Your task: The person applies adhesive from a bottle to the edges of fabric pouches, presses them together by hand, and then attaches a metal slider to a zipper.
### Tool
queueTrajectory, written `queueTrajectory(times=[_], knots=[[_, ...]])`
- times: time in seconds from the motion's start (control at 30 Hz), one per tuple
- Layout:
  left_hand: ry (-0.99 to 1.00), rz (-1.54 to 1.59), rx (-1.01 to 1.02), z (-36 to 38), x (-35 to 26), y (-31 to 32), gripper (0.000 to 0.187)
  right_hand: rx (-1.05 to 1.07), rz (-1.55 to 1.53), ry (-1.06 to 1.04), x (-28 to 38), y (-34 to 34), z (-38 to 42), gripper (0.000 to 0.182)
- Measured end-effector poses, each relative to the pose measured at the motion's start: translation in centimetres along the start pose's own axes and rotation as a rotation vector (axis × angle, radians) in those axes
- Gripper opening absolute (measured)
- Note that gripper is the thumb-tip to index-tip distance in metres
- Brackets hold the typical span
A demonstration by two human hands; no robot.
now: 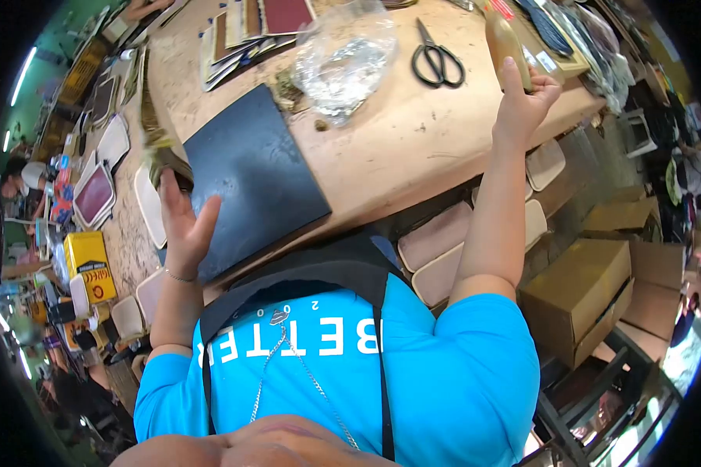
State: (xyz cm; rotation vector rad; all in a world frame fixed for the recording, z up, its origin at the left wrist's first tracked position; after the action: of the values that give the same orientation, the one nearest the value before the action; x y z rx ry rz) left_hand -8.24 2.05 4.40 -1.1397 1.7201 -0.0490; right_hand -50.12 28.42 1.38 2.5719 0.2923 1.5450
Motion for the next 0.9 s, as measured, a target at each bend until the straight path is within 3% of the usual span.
queueTrajectory(times=[0.03,0.1,0.2,0.27,0.33,0.4,0.47,0.53,0.57,0.67,0.7,0.8,0.9], knots=[[-0.032,0.259,0.046,-0.4,0.1,0.4,0.084,-0.055,0.139,0.002,-1.9,-1.6,-1.0,0.037],[-0.134,0.653,0.179,-1.7,-0.9,1.6,0.094,0.086,0.601,0.037,-6.5,-4.7,-2.7,0.036],[-0.297,0.957,0.359,-4.3,-3.3,4.4,0.098,0.239,1.080,-0.002,-9.4,-5.8,-2.0,0.036],[-0.388,0.972,0.505,-5.5,-4.5,6.8,0.105,0.235,1.147,-0.110,-7.1,-5.2,-1.1,0.033],[-0.399,1.028,0.646,-6.6,-5.4,9.3,0.106,0.136,0.961,-0.502,-3.9,-3.8,0.3,0.030],[-0.422,1.080,0.724,-8.3,-6.9,12.3,0.108,0.366,0.436,-0.177,-2.0,-3.1,2.2,0.034],[-0.416,1.146,0.794,-10.4,-8.4,15.4,0.109,0.799,-0.288,0.279,0.9,-2.5,5.2,0.033],[-0.332,1.230,0.802,-12.6,-10.5,18.8,0.097,0.856,-0.274,0.435,2.5,-3.2,7.6,0.027],[-0.292,1.273,0.803,-13.6,-11.1,20.6,0.092,0.732,-0.159,0.413,2.0,-4.6,7.7,0.021],[-0.279,1.183,1.043,-16.5,-11.3,26.5,0.070,0.239,-0.313,0.216,2.0,-10.7,5.6,0.019],[-0.277,1.282,1.188,-16.9,-11.2,28.8,0.053,0.173,-0.277,0.165,2.0,-13.1,4.9,0.018],[-0.079,0.706,1.260,-14.9,-10.4,34.7,0.060,-0.006,-0.128,0.062,2.1,-20.7,3.2,0.018],[0.520,-0.332,0.973,-11.4,-10.5,37.5,0.074,-0.215,0.009,0.023,3.0,-25.7,1.8,0.019]])
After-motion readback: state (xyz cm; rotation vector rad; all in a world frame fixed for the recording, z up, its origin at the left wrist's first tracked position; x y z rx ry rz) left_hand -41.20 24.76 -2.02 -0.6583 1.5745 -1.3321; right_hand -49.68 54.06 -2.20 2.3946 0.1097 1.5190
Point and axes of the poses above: each hand's wrist, its own z-axis away from the middle knuckle, its own y-axis out of the palm, x = y × z, the point moved 3 cm from there along -z, towards the middle knuckle, and after that the axes turned 5 degrees about x, right-handed, at the moved point
